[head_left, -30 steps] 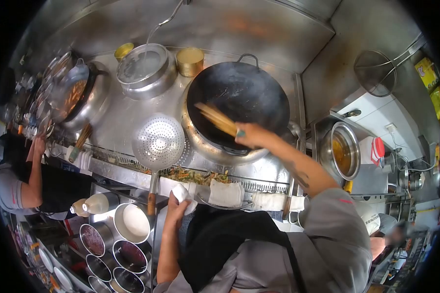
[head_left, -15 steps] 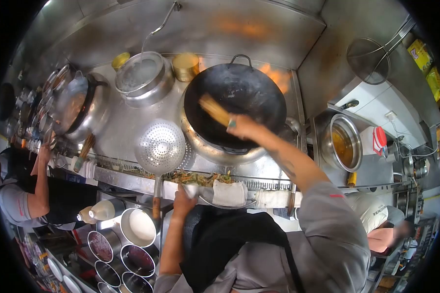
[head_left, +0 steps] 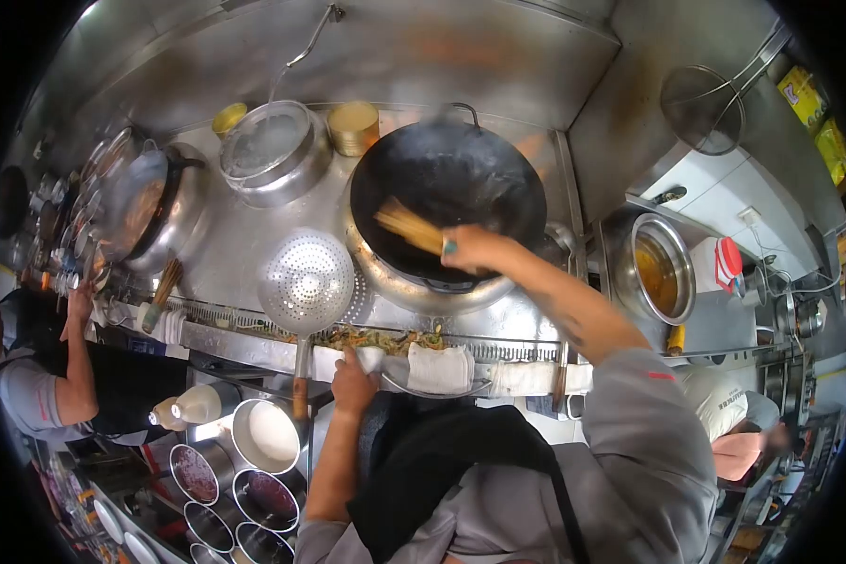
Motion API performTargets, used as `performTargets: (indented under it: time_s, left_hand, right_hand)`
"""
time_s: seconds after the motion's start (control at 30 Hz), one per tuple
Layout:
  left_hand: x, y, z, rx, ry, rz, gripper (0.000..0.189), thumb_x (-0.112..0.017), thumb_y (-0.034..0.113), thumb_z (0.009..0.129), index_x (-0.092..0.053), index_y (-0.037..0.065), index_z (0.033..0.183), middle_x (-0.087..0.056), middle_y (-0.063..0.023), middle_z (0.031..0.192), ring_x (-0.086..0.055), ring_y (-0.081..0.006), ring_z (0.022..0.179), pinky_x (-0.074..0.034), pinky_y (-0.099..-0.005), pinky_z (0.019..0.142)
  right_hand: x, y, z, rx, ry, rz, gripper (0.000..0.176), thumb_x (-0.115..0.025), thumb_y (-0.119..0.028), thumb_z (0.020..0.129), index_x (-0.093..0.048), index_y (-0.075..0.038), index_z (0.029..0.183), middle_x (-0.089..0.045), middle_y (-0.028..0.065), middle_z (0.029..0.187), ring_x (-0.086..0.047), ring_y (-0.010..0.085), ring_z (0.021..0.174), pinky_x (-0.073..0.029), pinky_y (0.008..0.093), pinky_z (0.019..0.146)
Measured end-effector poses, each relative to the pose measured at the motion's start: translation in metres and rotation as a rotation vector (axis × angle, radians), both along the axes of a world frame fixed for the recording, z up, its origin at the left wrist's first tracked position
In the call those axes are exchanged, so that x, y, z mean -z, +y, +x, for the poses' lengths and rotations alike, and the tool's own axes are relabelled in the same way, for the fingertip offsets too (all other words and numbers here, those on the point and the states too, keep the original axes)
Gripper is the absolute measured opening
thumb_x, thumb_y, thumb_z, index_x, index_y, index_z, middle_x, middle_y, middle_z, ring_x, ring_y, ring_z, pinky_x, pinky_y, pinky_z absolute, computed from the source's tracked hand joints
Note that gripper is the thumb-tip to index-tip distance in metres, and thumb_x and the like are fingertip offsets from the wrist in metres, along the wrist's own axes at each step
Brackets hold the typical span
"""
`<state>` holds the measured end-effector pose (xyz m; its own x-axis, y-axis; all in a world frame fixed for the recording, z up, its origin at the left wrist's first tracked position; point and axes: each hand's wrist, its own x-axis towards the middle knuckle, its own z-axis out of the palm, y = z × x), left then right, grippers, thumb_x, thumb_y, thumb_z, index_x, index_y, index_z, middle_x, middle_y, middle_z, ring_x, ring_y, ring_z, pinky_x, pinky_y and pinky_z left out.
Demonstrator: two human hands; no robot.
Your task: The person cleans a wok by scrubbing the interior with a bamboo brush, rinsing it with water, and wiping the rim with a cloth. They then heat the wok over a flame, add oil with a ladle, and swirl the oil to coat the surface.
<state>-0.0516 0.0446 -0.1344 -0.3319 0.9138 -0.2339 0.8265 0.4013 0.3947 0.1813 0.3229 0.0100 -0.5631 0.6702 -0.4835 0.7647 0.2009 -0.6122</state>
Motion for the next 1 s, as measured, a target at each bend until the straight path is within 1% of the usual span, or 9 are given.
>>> performTargets:
  time_s: [0.13,0.2,0.27,0.37,0.43,0.53,0.67,0.8,1.0]
  left_hand:
    - [0.006,0.001,-0.001,-0.015,0.007,-0.066,0.086,-0.070,0.024,0.071,-0.025,-0.003,0.139,-0.052,-0.0263,0.103,-0.060,-0.0413,0.088,-0.052,-0.0461,0.075]
    - [0.001,0.001,0.000,-0.007,0.019,-0.044,0.085,-0.070,0.024,0.071,-0.026,-0.002,0.139,-0.053,-0.0259,0.103,-0.060,-0.0413,0.088,-0.052,-0.0463,0.075]
    - [0.002,-0.002,0.000,-0.003,0.028,-0.022,0.085,-0.070,0.025,0.070,-0.026,-0.002,0.138,-0.053,-0.0257,0.103,-0.060,-0.0414,0.088,-0.052,-0.0465,0.075]
    - [0.009,-0.001,-0.002,0.032,0.028,-0.011,0.087,-0.070,0.027,0.069,-0.026,-0.002,0.138,-0.052,-0.0260,0.103,-0.060,-0.0420,0.089,-0.051,-0.0470,0.076]
    - [0.007,-0.001,-0.003,0.040,0.007,-0.048,0.090,-0.071,0.030,0.069,-0.025,-0.001,0.139,-0.052,-0.0263,0.103,-0.059,-0.0426,0.090,-0.051,-0.0475,0.078]
    - [-0.003,-0.002,-0.007,0.072,0.006,-0.092,0.094,-0.071,0.033,0.067,-0.024,-0.001,0.140,-0.052,-0.0269,0.104,-0.058,-0.0434,0.092,-0.050,-0.0487,0.079]
    - [-0.010,-0.012,-0.006,0.036,-0.008,-0.076,0.098,-0.072,0.037,0.066,-0.022,0.001,0.142,-0.051,-0.0267,0.105,-0.058,-0.0439,0.092,-0.049,-0.0495,0.080]
    - [-0.010,-0.019,-0.008,0.021,-0.036,0.034,0.099,-0.072,0.037,0.065,-0.022,0.000,0.143,-0.049,-0.0259,0.109,-0.056,-0.0437,0.093,-0.049,-0.0490,0.080]
    - [-0.038,-0.024,0.005,0.030,0.048,0.229,0.092,-0.071,0.034,0.067,-0.028,-0.003,0.139,-0.046,-0.0276,0.117,-0.051,-0.0445,0.103,-0.045,-0.0486,0.087]
  right_hand:
    - [-0.009,0.044,0.110,-0.224,-0.241,0.094,0.052,-0.074,-0.038,0.074,-0.060,-0.014,0.118,-0.067,0.0103,0.094,-0.064,0.0236,0.078,-0.053,0.0349,0.068]
    - [-0.047,0.067,0.150,0.299,-0.587,0.474,0.036,-0.070,-0.033,0.076,-0.065,-0.013,0.105,-0.068,0.0142,0.093,-0.066,0.0278,0.084,-0.052,0.0389,0.077]
    - [-0.031,0.110,0.165,0.652,-0.350,0.890,0.034,-0.067,-0.033,0.077,-0.064,-0.009,0.102,-0.068,0.0155,0.087,-0.067,0.0280,0.080,-0.052,0.0401,0.072]
    - [-0.012,0.119,0.126,0.762,-0.133,0.663,0.035,-0.065,-0.034,0.077,-0.064,-0.005,0.096,-0.068,0.0143,0.078,-0.068,0.0270,0.069,-0.052,0.0387,0.064]
    - [0.014,0.087,0.075,0.508,-0.070,0.468,0.030,-0.062,-0.024,0.073,-0.068,-0.003,0.095,-0.069,0.0177,0.087,-0.067,0.0328,0.086,-0.052,0.0425,0.075]
    - [0.009,0.007,0.012,0.038,-0.151,0.260,0.034,-0.068,-0.028,0.073,-0.066,-0.006,0.100,-0.068,0.0146,0.078,-0.067,0.0272,0.069,-0.051,0.0397,0.068]
    - [0.005,0.022,0.071,-0.212,-0.029,0.049,0.038,-0.071,-0.034,0.076,-0.065,-0.011,0.105,-0.068,0.0144,0.084,-0.067,0.0277,0.077,-0.051,0.0373,0.068]
    - [-0.025,0.091,0.149,0.383,-0.566,0.737,0.037,-0.066,-0.036,0.080,-0.063,-0.010,0.108,-0.068,0.0154,0.092,-0.067,0.0294,0.087,-0.053,0.0395,0.075]
    - [0.013,0.134,0.089,0.809,0.107,0.740,0.039,-0.069,-0.035,0.078,-0.062,-0.009,0.106,-0.068,0.0159,0.089,-0.068,0.0296,0.081,-0.053,0.0392,0.072]
